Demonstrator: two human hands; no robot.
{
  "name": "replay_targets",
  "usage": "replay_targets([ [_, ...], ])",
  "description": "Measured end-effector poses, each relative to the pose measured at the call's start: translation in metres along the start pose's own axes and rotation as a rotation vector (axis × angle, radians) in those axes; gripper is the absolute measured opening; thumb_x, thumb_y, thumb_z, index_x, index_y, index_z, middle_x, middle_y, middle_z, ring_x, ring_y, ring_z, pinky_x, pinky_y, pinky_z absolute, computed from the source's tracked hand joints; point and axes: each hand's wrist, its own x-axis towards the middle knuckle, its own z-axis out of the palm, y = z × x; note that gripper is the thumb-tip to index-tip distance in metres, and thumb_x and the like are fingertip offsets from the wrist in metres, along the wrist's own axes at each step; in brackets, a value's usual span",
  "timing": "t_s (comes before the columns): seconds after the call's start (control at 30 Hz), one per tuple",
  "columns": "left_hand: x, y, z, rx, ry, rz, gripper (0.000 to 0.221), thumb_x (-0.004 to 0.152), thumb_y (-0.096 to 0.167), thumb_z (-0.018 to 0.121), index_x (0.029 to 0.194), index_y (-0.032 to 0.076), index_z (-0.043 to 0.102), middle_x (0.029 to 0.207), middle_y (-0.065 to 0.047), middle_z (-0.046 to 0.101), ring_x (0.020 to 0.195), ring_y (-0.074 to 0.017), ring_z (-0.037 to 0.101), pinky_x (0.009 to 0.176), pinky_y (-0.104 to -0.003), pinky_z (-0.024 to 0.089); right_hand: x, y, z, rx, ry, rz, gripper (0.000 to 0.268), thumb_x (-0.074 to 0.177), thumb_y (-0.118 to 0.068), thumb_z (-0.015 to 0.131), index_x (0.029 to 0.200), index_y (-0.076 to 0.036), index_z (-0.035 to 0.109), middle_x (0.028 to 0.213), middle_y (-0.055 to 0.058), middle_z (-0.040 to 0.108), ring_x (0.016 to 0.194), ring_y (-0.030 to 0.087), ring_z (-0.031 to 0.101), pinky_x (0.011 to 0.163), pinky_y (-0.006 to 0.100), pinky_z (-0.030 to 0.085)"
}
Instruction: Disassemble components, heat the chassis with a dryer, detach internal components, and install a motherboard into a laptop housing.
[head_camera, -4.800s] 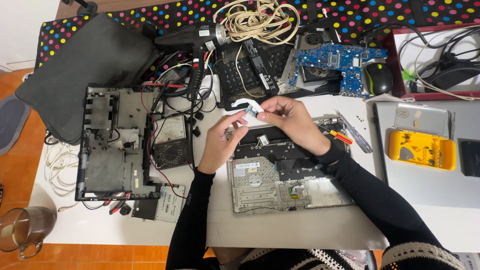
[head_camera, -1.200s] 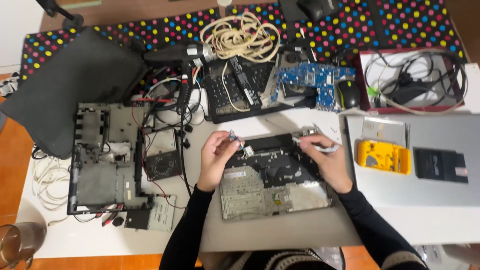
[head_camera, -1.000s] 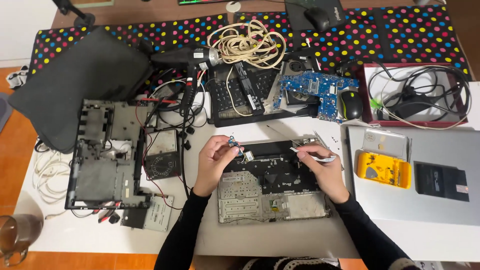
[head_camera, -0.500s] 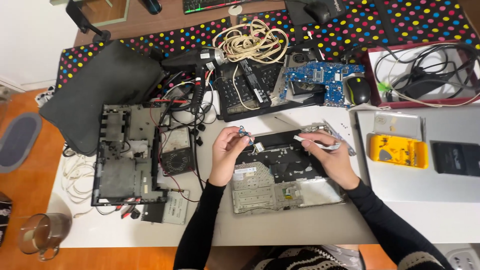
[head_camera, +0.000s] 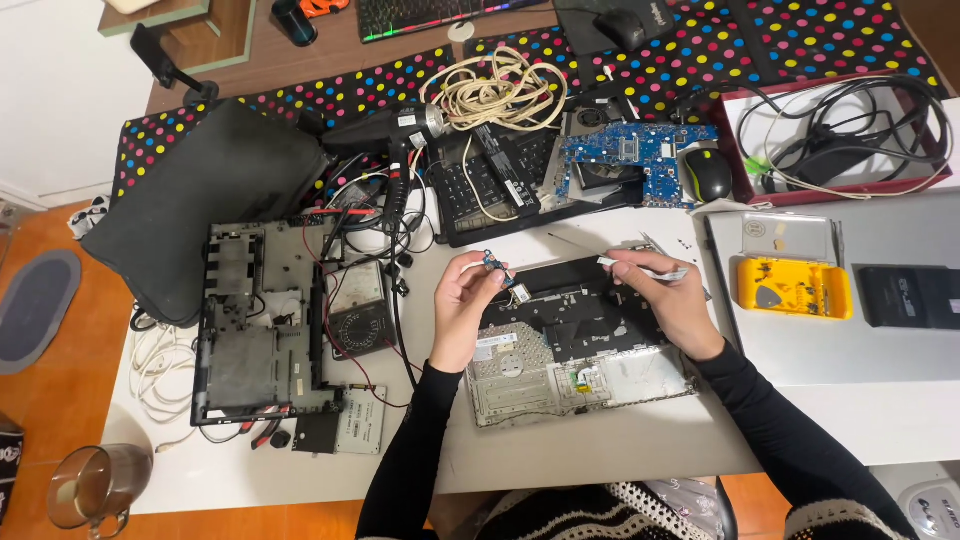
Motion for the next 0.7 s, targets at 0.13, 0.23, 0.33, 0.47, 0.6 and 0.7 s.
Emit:
replay_targets([
  [0.13,-0.003,0.004,0.004,0.029,0.002,0.017,0.034,0.099,0.005,0.068,0.13,-0.001,0.054,0.116,-0.014,0.072,0.111,-0.018,0.07,0.098,-0.031,0.054,0.0,-0.003,0.0,0.082,-0.004,0.047,0.026,0.097,-0.012,0.07,0.119,0.002,0.075,0.105,0.007,0.077,0.09,0.008,0.065,0.086,0.024,0.052],
  [0.23,-0.004,0.001,0.004,0.037,-0.002,0.016,0.035,0.099,0.004,0.068,0.131,-0.001,0.053,0.116,-0.015,0.073,0.11,-0.0167,0.07,0.098,-0.029,0.053,-0.001,-0.002,0.002,0.07,-0.011,0.044,0.025,0.097,-0.012,0.069,0.117,0.001,0.075,0.106,0.006,0.076,0.091,0.008,0.066,0.086,0.024,0.052],
  [0.33,-0.006,0.001,0.006,0.043,-0.016,0.036,0.036,0.099,0.003,0.067,0.132,-0.001,0.053,0.116,-0.014,0.073,0.109,-0.0153,0.069,0.097,-0.029,0.054,-0.004,0.004,0.002,0.023,-0.025,0.034,0.025,0.097,-0.012,0.069,0.118,0.0,0.076,0.103,0.005,0.076,0.089,0.008,0.064,0.084,0.023,0.051],
  [0.47,-0.009,0.001,0.008,0.063,-0.018,0.038,0.039,0.099,0.003,0.067,0.135,-0.001,0.052,0.117,-0.015,0.073,0.108,-0.0138,0.068,0.096,-0.027,0.052,-0.01,0.001,0.004,-0.031,-0.059,0.022,0.022,0.098,-0.012,0.069,0.116,-0.002,0.077,0.102,0.003,0.074,0.092,0.007,0.064,0.085,0.022,0.051],
  [0.6,-0.008,-0.001,0.007,0.071,-0.031,0.04,0.044,0.098,0.003,0.069,0.139,-0.002,0.051,0.115,-0.015,0.073,0.107,-0.0137,0.069,0.095,-0.026,0.053,-0.01,-0.002,0.009,-0.097,-0.1,-0.028,0.019,0.098,-0.013,0.07,0.113,-0.004,0.077,0.102,0.003,0.074,0.093,0.008,0.064,0.086,0.023,0.05],
  [0.7,-0.007,0.0,0.008,0.085,-0.029,0.041,0.047,0.097,0.003,0.07,0.14,-0.003,0.051,0.116,-0.014,0.073,0.107,-0.0135,0.069,0.095,-0.026,0.053,-0.009,-0.004,0.013,-0.13,-0.125,-0.059,0.018,0.096,-0.013,0.071,0.111,-0.004,0.077,0.104,0.003,0.075,0.096,0.009,0.065,0.089,0.023,0.05],
])
